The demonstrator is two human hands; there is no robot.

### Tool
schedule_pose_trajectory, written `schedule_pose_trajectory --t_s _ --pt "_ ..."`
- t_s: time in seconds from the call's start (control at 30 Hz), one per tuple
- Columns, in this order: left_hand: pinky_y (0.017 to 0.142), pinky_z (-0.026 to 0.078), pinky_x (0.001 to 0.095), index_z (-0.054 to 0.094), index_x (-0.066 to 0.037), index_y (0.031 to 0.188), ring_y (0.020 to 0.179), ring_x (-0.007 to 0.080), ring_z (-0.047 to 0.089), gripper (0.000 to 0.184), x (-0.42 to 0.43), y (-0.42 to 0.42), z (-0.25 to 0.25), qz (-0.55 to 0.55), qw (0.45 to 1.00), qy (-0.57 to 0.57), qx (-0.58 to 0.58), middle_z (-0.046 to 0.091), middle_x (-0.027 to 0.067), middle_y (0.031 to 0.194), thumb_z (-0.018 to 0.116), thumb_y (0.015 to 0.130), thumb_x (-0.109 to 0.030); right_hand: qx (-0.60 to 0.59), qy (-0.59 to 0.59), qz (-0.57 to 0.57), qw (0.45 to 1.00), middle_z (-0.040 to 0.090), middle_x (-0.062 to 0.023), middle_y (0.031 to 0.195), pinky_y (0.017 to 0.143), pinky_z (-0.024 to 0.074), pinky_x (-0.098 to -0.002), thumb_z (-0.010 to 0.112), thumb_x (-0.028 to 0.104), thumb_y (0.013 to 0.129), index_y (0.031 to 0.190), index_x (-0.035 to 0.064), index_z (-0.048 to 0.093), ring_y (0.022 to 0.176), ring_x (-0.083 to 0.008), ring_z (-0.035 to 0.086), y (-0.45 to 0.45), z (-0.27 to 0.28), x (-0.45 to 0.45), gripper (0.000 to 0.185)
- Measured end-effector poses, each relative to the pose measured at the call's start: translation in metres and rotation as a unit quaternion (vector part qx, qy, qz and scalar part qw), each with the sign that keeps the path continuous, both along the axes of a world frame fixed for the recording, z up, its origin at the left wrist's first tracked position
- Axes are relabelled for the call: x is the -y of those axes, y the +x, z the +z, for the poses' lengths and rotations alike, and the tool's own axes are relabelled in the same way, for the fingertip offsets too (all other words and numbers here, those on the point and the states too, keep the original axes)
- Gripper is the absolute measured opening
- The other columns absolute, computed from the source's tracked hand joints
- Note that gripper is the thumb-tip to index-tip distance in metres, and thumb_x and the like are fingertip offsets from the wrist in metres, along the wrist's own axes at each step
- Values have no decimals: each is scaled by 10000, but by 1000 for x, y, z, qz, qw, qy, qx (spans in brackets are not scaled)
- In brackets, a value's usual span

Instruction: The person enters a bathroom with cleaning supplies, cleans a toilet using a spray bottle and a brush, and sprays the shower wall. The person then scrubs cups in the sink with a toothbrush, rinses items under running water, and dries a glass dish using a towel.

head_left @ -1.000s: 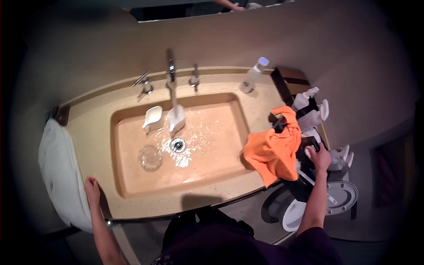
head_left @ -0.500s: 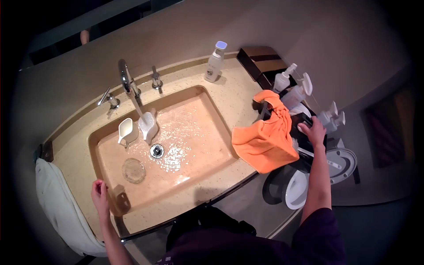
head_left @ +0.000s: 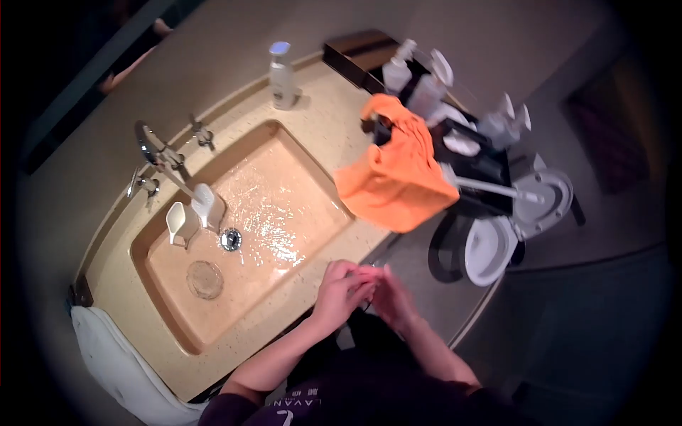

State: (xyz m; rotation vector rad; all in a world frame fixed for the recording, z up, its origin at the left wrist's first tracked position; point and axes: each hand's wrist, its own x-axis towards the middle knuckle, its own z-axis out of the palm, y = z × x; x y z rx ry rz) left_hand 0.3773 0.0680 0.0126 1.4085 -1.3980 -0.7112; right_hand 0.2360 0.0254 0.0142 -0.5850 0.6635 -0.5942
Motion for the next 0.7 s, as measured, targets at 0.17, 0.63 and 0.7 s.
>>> schedule_pose_trajectory --t_s 0.17,0.63,0.7 --pt "788 417 365 655 -64 958 917 280 503 217 2 -71 -10 -181 979 -14 93 545 95 947 650 754 -137 -26 181 -124 975 593 -57 875 744 493 -279 418 331 941 933 55 548 811 -151 579 -94 -38 -20 305" --pt "679 436 215 532 -45 900 714 72 542 93 32 -232 -69 -123 908 308 -255 565 -4 767 543 899 -137 -28 325 -568 756 451 12 555 363 380 -216 349 122 926 814 111 514 435 -109 442 -450 -163 44 200" --pt "674 439 218 538 -47 897 716 68 540 91 39 -249 -65 -128 926 298 -193 571 -2 773 544 900 -138 -5 326 -617 717 550 -82 710 437 487 -252 343 96 925 975 33 507 547 -171 549 -536 -175 71 183"
